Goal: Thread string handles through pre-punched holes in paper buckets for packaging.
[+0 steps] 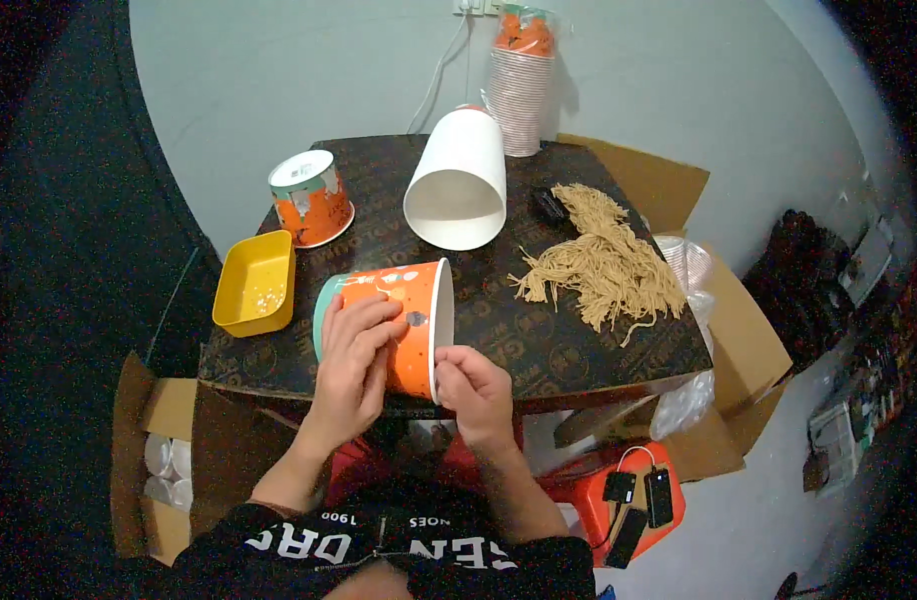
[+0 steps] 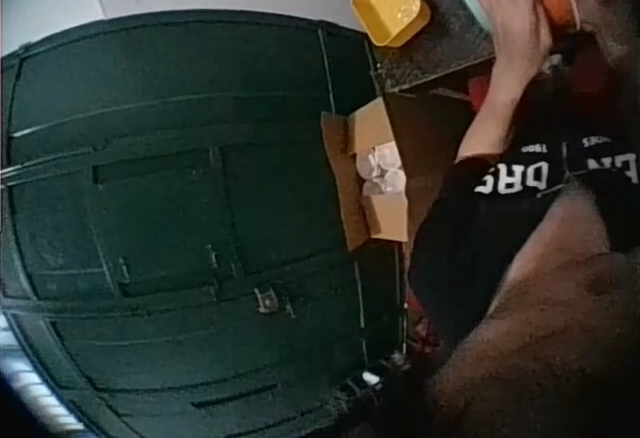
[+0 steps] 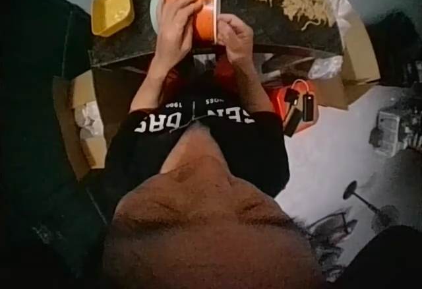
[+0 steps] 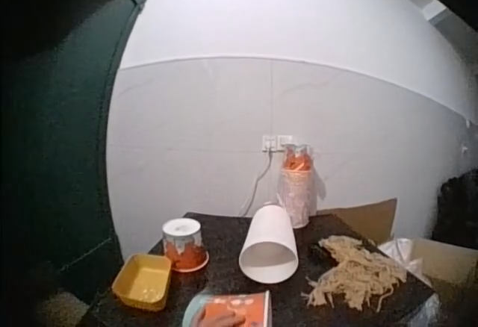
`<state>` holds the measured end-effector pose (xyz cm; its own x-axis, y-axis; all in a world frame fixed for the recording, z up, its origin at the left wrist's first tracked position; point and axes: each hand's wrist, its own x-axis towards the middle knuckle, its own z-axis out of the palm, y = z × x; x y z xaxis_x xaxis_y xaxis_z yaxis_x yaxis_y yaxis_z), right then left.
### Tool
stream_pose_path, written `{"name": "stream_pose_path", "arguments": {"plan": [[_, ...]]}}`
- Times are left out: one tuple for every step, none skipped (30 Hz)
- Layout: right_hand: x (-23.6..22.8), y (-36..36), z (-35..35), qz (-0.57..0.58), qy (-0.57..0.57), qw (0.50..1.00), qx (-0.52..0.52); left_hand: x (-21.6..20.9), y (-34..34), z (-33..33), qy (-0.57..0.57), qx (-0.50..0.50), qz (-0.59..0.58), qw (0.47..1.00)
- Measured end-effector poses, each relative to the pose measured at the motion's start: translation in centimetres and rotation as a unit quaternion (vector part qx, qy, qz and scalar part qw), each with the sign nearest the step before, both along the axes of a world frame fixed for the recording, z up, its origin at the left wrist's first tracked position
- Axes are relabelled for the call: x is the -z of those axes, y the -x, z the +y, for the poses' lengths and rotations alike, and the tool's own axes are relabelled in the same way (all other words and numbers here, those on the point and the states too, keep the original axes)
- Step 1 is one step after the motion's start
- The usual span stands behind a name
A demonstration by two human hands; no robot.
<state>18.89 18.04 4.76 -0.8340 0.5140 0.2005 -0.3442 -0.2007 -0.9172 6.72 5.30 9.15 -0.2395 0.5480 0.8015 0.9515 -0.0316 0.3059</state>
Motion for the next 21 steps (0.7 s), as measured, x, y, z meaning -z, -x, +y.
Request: {"name": "stream_pose_path", "arguments": {"plan": [[0.8,0.2,0.3,0.039,0.024,0.999,-0.01,0.0,0.2,0.1,0.006,0.001,0.002,1.0],[1.2,0.2,0.5,0.078,0.048,0.996,-0.02,-0.1,0.3,0.2,0.012,0.002,0.004,1.0],[1.2,0.2,0.6,0.078,0.049,0.996,-0.019,-0.2,0.3,0.3,0.012,0.002,0.004,1.0],[1.2,0.2,0.6,0.079,0.044,0.996,-0.019,-0.3,0.3,0.3,0.018,-0.005,0.0,1.0],[1.3,0.2,0.6,0.08,0.04,0.996,-0.019,-0.4,0.2,0.4,0.024,-0.013,-0.003,1.0],[1.3,0.2,0.7,0.08,0.04,0.996,-0.019,-0.4,0.4,0.5,0.024,-0.012,-0.003,1.0],[1.5,0.2,0.8,0.081,0.042,0.995,-0.031,-0.2,0.6,0.6,0.024,-0.01,0.006,1.0],[1.6,0.2,0.8,0.082,0.044,0.995,-0.043,-0.1,0.8,0.8,0.025,-0.008,0.015,1.0],[1.7,0.1,0.8,0.081,0.044,0.995,-0.043,-0.1,0.8,0.8,0.025,-0.008,0.015,1.0],[1.8,0.1,0.8,0.066,0.028,0.997,-0.032,-0.2,0.8,0.9,0.031,-0.012,0.012,0.999],[1.9,0.1,0.8,0.051,0.011,0.998,-0.022,-0.3,0.8,1.0,0.038,-0.017,0.008,0.999],[1.9,0.1,0.9,0.051,0.012,0.998,-0.022,-0.3,0.9,1.2,0.038,-0.017,0.007,0.999],[2.0,0.1,0.9,0.04,-0.014,0.999,-0.008,-0.3,1.0,1.3,0.044,-0.021,0.012,0.999],[2.0,0.1,0.9,0.03,-0.04,0.999,0.006,-0.4,1.1,1.4,0.049,-0.026,0.017,0.998],[2.0,0.1,0.8,0.03,-0.04,0.999,0.005,-0.3,1.4,1.5,0.049,-0.027,0.017,0.998],[2.0,0.2,0.8,0.02,-0.055,0.998,0.015,-0.2,1.7,1.7,0.044,-0.03,0.029,0.998],[2.0,0.2,0.8,0.009,-0.071,0.997,0.028,-0.1,1.8,1.9,0.038,-0.031,0.041,0.998],[2.0,0.1,0.8,0.009,-0.071,0.997,0.028,-0.1,1.8,2.0,0.038,-0.03,0.041,0.998],[2.1,0.1,0.9,0.006,-0.088,0.996,0.03,-0.1,1.8,2.1,0.04,-0.032,0.033,0.998],[2.2,0.1,1.0,0.004,-0.105,0.994,0.033,-0.1,1.8,2.1,0.042,-0.032,0.024,0.998],[2.2,0.1,1.0,0.004,-0.105,0.994,0.034,-0.2,1.7,2.2,0.042,-0.031,0.024,0.998]]}}
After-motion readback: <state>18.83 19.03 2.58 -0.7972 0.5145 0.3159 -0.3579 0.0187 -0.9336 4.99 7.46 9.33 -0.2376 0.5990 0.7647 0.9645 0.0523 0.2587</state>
